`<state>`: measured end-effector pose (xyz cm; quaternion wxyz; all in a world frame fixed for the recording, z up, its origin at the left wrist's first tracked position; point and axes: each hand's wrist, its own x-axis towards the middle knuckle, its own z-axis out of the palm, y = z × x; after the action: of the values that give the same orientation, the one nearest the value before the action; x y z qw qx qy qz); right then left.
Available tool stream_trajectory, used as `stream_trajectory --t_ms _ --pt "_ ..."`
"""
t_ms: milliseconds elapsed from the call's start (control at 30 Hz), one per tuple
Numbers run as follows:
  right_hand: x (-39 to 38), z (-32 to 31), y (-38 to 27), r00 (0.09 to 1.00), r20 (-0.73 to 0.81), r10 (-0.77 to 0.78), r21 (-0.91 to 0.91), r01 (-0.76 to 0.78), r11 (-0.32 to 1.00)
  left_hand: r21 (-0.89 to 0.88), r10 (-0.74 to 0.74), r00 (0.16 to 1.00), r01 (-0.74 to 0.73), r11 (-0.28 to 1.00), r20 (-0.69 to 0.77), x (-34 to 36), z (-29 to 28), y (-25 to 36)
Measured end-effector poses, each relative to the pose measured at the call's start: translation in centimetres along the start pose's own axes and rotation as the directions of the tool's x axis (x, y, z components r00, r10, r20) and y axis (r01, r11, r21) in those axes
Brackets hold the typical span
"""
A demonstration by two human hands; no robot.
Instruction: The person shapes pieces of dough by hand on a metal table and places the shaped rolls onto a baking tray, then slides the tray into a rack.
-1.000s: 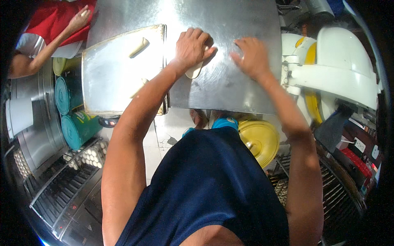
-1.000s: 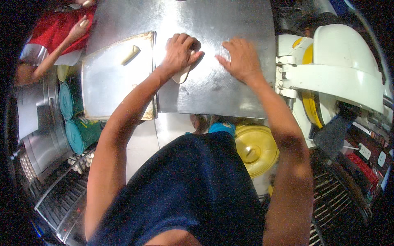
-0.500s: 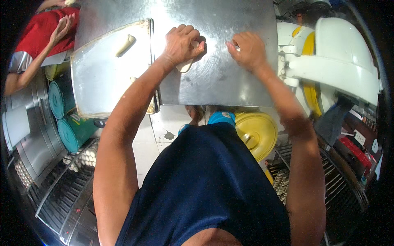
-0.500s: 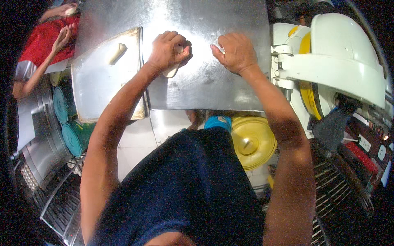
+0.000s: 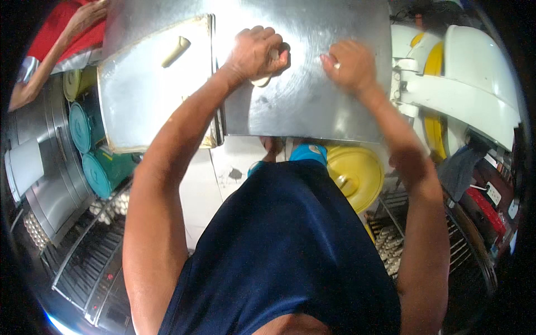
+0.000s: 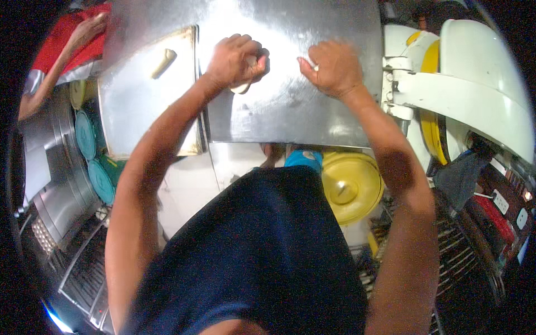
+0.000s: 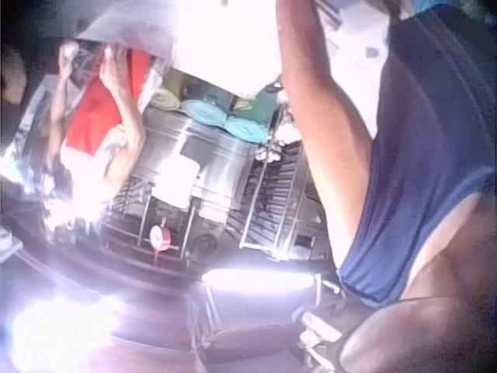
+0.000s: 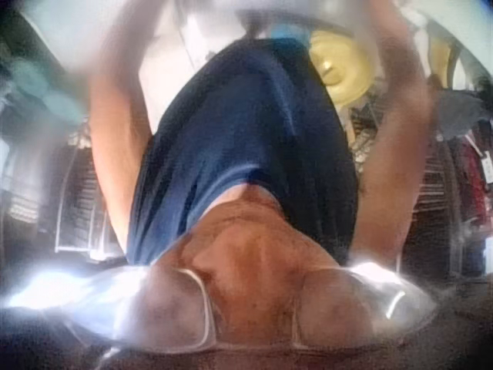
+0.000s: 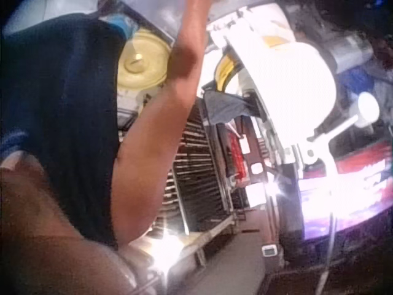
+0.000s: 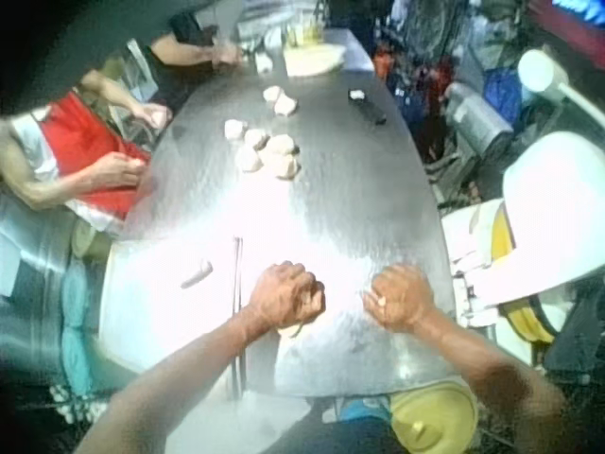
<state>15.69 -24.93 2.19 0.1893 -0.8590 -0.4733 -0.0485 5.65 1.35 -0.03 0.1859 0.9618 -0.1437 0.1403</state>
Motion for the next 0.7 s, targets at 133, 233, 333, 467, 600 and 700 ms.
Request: stream_trajectory --t_ms 133,233,333,467,600,700 --pt "-3.4 0.0 -0.4 0.971 -0.208 -0.113 0.007 0.117 0.993 0.036 -0.119 0.985 0.115 0.993 0.126 -3.4 -1.0 2.5" --pt "-4.7 -1.3 -0.9 0.997 -0.069 -0.019 0.031 0.022 0.999 0.047 -0.079 0.991 0.075 0.996 0.106 -4.3 -2.7 3.2" --pt "-2.6 -0.5 -0.5 0.994 0.029 -0.104 -0.051 0.105 0.993 0.038 -0.097 0.983 0.093 0.995 0.153 -1.5 -1.9 2.3" --pt "-1.5 0.1 0.2 0.996 -0.056 -0.07 -0.038 0.068 0.997 0.088 -0.007 0.997 0.001 0.996 0.073 0.2 -0.4 -0.1" --pt "-4.0 0.6 -0.6 0.999 -0.012 -0.031 -0.076 0.03 0.997 0.067 -0.126 0.991 0.123 0.99 0.048 -1.3 -0.1 1.6" --pt "-5.8 -1.4 -1.3 0.997 -0.03 -0.068 -0.065 0.066 0.996 0.003 -0.156 0.988 0.156 0.988 0.015 -4.5 -1.3 4.7"
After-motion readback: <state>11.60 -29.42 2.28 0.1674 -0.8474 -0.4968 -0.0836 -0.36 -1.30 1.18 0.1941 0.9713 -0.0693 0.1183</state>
